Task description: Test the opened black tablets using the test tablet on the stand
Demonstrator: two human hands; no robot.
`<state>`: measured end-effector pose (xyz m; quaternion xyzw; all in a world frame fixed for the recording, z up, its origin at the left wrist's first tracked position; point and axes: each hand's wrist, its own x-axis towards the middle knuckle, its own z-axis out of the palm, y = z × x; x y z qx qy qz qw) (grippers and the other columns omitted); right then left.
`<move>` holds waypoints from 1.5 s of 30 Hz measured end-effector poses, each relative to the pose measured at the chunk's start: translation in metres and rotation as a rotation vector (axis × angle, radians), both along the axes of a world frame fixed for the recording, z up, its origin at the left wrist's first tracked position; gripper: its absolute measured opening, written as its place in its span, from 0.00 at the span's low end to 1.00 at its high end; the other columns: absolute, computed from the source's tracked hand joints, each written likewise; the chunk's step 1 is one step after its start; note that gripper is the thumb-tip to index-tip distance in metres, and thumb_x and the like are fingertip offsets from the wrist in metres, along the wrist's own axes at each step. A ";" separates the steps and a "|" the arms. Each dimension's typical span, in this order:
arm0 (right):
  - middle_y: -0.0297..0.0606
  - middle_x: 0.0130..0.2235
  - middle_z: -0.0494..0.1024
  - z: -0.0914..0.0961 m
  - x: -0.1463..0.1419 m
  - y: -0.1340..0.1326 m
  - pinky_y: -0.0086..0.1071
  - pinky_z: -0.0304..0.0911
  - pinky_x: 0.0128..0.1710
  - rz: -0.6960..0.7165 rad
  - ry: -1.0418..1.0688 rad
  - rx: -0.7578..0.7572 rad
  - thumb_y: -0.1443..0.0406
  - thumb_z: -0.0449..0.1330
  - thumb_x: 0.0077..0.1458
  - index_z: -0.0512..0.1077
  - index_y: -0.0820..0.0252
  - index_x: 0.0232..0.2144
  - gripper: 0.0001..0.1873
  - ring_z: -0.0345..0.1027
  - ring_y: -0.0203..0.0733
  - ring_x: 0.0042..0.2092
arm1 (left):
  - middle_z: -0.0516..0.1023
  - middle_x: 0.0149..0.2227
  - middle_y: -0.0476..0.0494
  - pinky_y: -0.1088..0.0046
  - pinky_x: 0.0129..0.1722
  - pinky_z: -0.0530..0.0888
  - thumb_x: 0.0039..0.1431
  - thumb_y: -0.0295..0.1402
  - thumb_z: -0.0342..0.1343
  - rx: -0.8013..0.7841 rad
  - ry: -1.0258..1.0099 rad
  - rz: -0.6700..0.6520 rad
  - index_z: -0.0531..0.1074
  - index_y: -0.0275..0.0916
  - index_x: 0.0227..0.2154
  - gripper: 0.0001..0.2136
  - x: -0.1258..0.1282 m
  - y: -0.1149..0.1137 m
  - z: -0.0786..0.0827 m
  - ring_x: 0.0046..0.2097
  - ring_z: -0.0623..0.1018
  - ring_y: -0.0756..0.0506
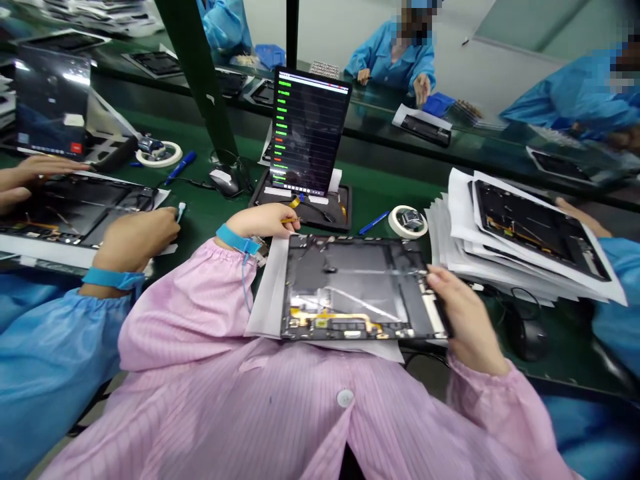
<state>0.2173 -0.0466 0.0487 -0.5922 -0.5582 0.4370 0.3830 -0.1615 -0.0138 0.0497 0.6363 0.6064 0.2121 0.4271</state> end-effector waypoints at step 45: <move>0.32 0.29 0.72 -0.041 -0.131 0.034 0.34 0.56 0.40 0.845 -0.402 0.334 0.69 0.63 0.53 0.72 0.58 0.28 0.04 0.63 0.38 0.36 | 0.73 0.23 0.56 0.83 0.32 0.61 0.54 0.30 0.54 -0.212 0.066 -0.257 0.78 0.33 0.31 0.08 0.042 -0.015 -0.001 0.27 0.68 0.57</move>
